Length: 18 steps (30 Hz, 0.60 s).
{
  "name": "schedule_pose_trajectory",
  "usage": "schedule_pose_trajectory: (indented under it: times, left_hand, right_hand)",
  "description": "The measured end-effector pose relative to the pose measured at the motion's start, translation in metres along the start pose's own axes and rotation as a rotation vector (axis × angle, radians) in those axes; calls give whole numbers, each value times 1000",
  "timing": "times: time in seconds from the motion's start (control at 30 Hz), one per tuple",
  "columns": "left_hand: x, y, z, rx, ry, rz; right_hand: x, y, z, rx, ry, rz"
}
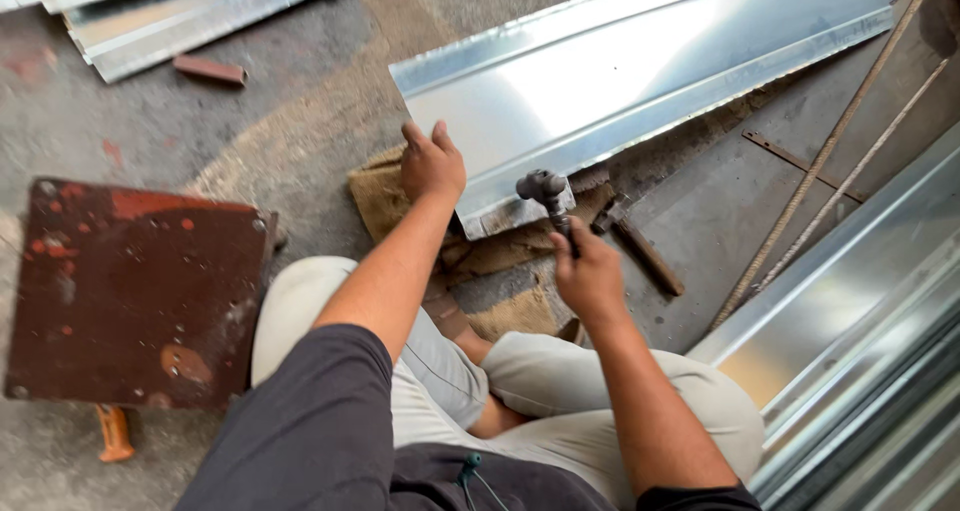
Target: The person hammers a piece of sheet metal against a wooden block while sitting on the floor.
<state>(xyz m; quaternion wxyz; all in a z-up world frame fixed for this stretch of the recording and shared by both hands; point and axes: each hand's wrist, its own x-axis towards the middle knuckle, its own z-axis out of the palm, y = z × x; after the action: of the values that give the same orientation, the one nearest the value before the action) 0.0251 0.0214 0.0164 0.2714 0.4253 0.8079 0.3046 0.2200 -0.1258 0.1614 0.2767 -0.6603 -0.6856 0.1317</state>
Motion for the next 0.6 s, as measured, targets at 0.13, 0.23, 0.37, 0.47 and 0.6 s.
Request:
schedule_pose_trajectory:
  times: [0.13,0.23,0.37,0.47,0.6]
  left_hand:
    - [6,2,-1,-3,-22,-27]
    - [3,2,-6,-48,-61,-56]
    - [4,-1,-3,-43,-35,-32]
    - [7,-3,-2,-24,-34,-22]
    - [5,-3,-9,-34,-84,-27]
  right_hand:
    - [15,-29,-49,110,164,-93]
    - [20,-42,-88,450,392,-160]
    - [4,-22,-87,822,546,-255]
    - [3,18,-22,345,438,-322]
    - [4,18,16,91,-30,15]
